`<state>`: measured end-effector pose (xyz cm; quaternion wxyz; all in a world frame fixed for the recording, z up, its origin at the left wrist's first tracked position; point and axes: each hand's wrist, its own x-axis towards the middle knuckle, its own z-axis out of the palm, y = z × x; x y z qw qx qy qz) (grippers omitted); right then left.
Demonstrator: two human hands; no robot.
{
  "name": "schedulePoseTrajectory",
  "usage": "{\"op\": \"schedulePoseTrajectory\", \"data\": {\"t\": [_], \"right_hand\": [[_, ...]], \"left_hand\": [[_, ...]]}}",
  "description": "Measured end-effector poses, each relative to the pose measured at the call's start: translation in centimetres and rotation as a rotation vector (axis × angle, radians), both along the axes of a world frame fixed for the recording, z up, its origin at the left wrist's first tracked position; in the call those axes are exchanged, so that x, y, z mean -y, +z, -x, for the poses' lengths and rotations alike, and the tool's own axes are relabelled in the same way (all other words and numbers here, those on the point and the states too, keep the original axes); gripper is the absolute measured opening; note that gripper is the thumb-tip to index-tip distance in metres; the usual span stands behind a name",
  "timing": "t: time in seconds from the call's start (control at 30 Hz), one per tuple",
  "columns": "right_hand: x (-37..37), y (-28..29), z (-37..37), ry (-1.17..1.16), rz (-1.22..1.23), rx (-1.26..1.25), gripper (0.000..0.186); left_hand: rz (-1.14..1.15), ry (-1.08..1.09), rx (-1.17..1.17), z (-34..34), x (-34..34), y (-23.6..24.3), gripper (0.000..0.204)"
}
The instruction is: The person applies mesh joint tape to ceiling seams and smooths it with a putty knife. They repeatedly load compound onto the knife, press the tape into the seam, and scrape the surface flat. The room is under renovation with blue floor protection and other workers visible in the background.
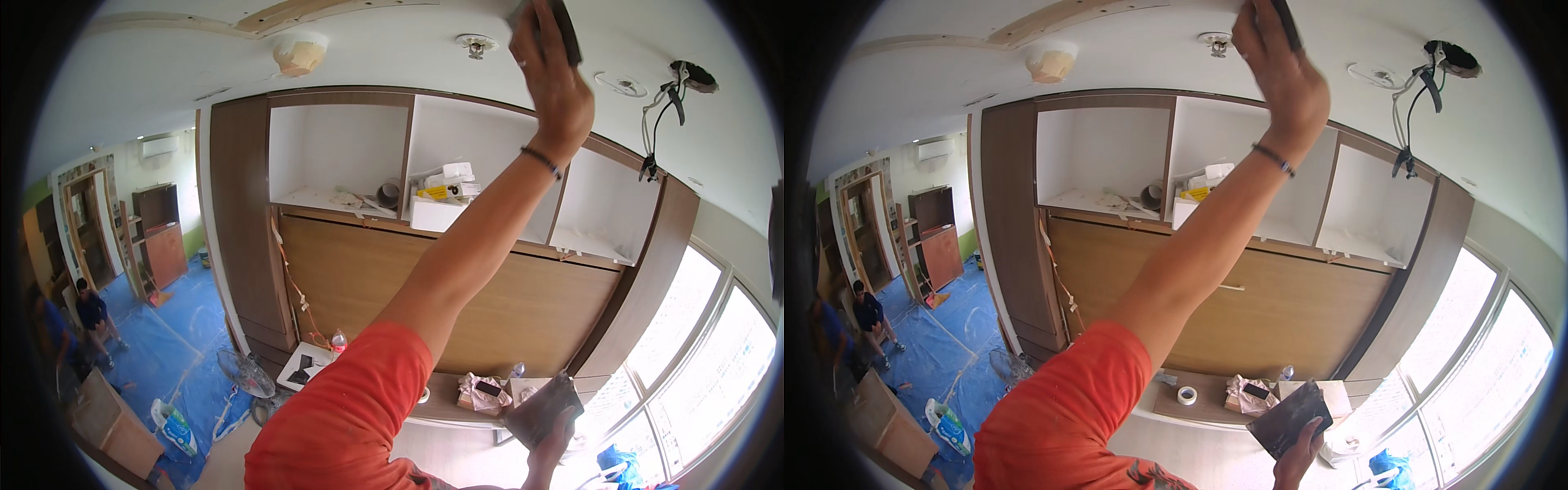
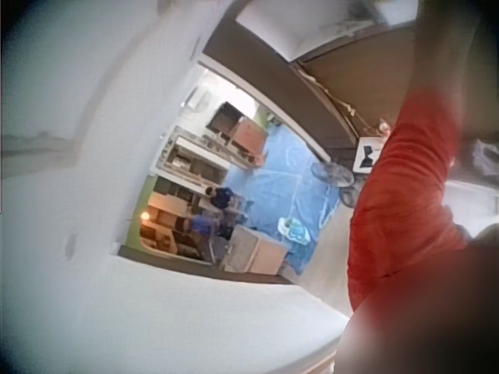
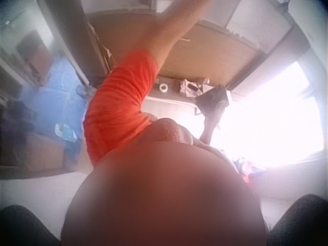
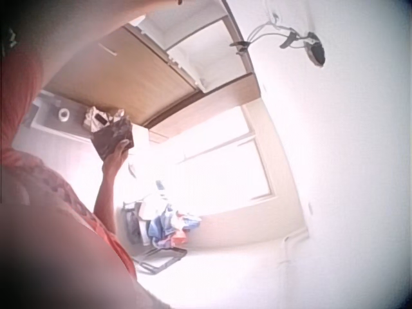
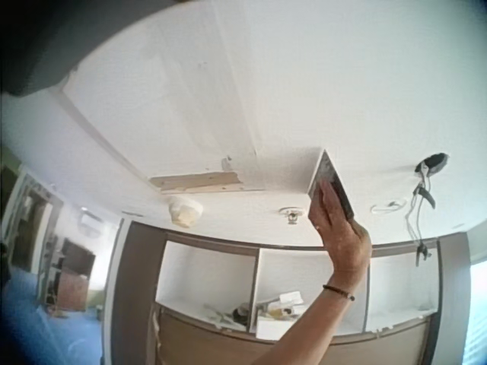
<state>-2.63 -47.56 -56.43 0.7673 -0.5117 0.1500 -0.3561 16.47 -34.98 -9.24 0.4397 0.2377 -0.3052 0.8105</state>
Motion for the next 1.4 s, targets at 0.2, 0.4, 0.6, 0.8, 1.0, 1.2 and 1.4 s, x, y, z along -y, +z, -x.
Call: {"op": "schedulePoseTrajectory", "data": {"t": [0.2,0.4,0.6,0.8,1.0,1.2,1.4], "right_hand": [[0.6,-0.3,-0.2,0.065,0.035,0.007,0.071],[-0.1,0.2,0.0,0.009,0.037,-0.047,0.075],[-1.0,1.5,-0.2,0.05,0.052,-0.03,0.074],[-1.8,2.7,-1.1,0.078,0.022,0.01,0.063],[-1.0,1.6,-1.9,0.099,-0.016,0.018,0.06],[-0.7,1.1,-2.7,0.16,0.013,0.088,0.06],[-0.4,0.2,-2.4,0.099,-0.016,0.062,0.063]], "left_hand": [[0.072,-0.988,-0.286,-1.9,-6.8,-1.5,0.038],[0.0,-1.612,-0.062,0.5,-9.7,4.2,0.038],[-0.157,-1.395,-0.052,10.5,-13.3,4.4,0.038],[0.011,0.015,-0.24,17.0,-15.3,-1.2,0.028],[0.123,-0.656,-0.14,10.0,-14.0,-4.5,0.024],[0.064,-1.259,-0.272,3.1,-11.0,-2.0,0.033],[0.03,-1.562,-0.166,1.6,-10.1,3.0,0.025]]}}
